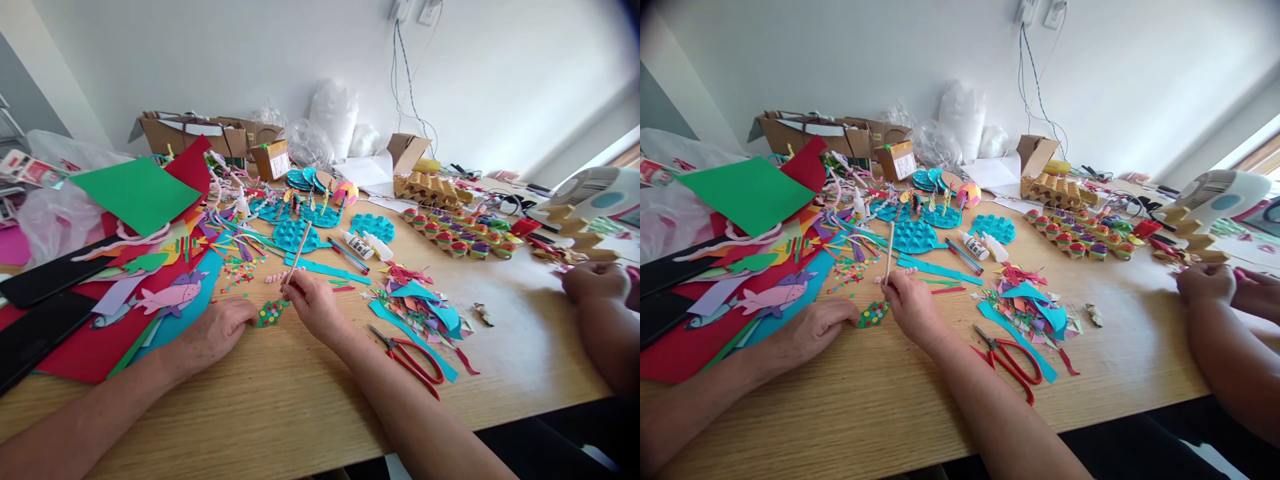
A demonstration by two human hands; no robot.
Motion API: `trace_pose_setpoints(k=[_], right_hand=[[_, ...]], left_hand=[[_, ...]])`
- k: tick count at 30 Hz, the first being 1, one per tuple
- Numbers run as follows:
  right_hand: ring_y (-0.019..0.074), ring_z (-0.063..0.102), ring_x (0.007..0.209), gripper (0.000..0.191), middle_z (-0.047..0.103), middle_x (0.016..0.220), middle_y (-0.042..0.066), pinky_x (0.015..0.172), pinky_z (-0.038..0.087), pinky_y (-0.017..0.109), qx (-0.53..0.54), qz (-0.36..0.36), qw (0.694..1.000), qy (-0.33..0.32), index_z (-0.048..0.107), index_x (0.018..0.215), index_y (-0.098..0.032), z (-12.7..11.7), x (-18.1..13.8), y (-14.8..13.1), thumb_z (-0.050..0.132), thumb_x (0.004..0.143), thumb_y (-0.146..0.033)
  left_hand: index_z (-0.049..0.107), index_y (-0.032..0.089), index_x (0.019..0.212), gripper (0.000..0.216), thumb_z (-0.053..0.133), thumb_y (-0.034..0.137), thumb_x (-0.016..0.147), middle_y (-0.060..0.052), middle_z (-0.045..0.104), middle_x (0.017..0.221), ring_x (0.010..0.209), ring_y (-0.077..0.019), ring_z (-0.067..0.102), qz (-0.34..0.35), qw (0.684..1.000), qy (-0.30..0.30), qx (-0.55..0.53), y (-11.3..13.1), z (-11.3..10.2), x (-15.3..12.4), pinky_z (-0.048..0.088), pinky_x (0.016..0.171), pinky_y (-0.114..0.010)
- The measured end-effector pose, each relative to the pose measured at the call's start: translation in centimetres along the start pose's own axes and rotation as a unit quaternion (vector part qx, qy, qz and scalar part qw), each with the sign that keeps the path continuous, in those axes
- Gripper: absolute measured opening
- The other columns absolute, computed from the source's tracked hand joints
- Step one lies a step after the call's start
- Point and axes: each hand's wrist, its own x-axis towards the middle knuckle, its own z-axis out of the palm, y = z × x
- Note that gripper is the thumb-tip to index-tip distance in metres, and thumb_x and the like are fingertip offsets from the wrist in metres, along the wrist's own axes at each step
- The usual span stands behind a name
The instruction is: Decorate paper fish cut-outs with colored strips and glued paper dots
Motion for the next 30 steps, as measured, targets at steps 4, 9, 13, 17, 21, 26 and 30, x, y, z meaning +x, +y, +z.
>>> trace_pose_setpoints(k=[4, 9, 13, 17, 21, 26, 30], right_hand=[[0.0119, 0.056, 0.062, 0.011, 0.06, 0.069, 0.001, 0.06, 0.041, 0.021, 0.019, 0.013, 1.0, 0.004, 0.052, 0.078, -0.018, 0.02, -0.07, 0.15, 0.043, 0.083, -0.013], [0.0122, 0.057, 0.064, 0.011, 0.062, 0.072, 0.001, 0.063, 0.043, 0.022, 0.04, 0.041, 0.998, 0.004, 0.052, 0.083, -0.018, -0.01, -0.05, 0.26, 0.042, 0.083, -0.014], [0.0124, 0.057, 0.063, 0.011, 0.061, 0.07, 0.001, 0.062, 0.043, 0.023, 0.038, 0.042, 0.998, 0.009, 0.052, 0.083, -0.018, -0.06, -0.03, 0.28, 0.042, 0.083, -0.014], [0.0124, 0.057, 0.064, 0.01, 0.06, 0.069, 0.001, 0.061, 0.042, 0.022, 0.018, 0.014, 1.0, 0.008, 0.052, 0.081, -0.019, 0.05, -0.08, 0.29, 0.043, 0.083, -0.015], [0.0127, 0.058, 0.066, 0.01, 0.061, 0.073, 0.002, 0.062, 0.042, 0.022, 0.023, 0.001, 1.0, 0.002, 0.052, 0.083, -0.019, 0.35, -0.11, 0.34, 0.043, 0.084, -0.016], [0.0127, 0.058, 0.065, 0.011, 0.061, 0.072, 0.001, 0.062, 0.043, 0.023, 0.026, -0.009, 1.0, 0.0, 0.052, 0.083, -0.019, 0.45, -0.07, 0.39, 0.042, 0.085, -0.017], [0.0129, 0.058, 0.065, 0.01, 0.061, 0.072, 0.001, 0.061, 0.043, 0.022, 0.025, -0.002, 0.999, 0.021, 0.053, 0.082, -0.019, 0.41, -0.05, 0.38, 0.044, 0.084, -0.018]], left_hand=[[0.056, 0.017, 0.072, 0.031, 0.031, 0.0, 0.067, -0.002, 0.061, 0.072, 0.07, -0.0132, 0.058, 0.003, 1.0, 0.002, 0.0, -0.02, 0.0, -0.01, 0.045, 0.065, -0.023], [0.055, 0.017, 0.071, 0.031, 0.031, -0.001, 0.064, 0.0, 0.06, 0.07, 0.069, -0.013, 0.058, 0.003, 1.0, 0.005, -0.002, -0.11, 0.07, 0.08, 0.044, 0.063, -0.022], [0.055, 0.017, 0.07, 0.031, 0.031, -0.002, 0.063, -0.001, 0.06, 0.07, 0.069, -0.013, 0.058, 0.004, 1.0, 0.006, -0.002, -0.11, 0.12, 0.13, 0.045, 0.064, -0.022], [0.056, 0.017, 0.071, 0.032, 0.031, -0.001, 0.063, -0.001, 0.06, 0.07, 0.069, -0.013, 0.058, 0.004, 1.0, 0.005, -0.004, -0.07, 0.09, 0.16, 0.045, 0.064, -0.022], [0.056, 0.017, 0.072, 0.032, 0.031, -0.001, 0.063, -0.001, 0.061, 0.071, 0.071, -0.0131, 0.058, 0.0, 1.0, 0.003, -0.002, -0.06, 0.09, 0.12, 0.045, 0.065, -0.023], [0.056, 0.016, 0.071, 0.031, 0.031, -0.001, 0.064, -0.001, 0.06, 0.071, 0.07, -0.013, 0.058, -0.004, 1.0, 0.002, -0.006, -0.07, 0.12, 0.15, 0.044, 0.065, -0.022], [0.056, 0.016, 0.072, 0.031, 0.031, -0.002, 0.064, -0.001, 0.061, 0.071, 0.07, -0.0134, 0.058, -0.003, 1.0, 0.001, -0.003, -0.18, 0.21, 0.08, 0.044, 0.065, -0.023]])
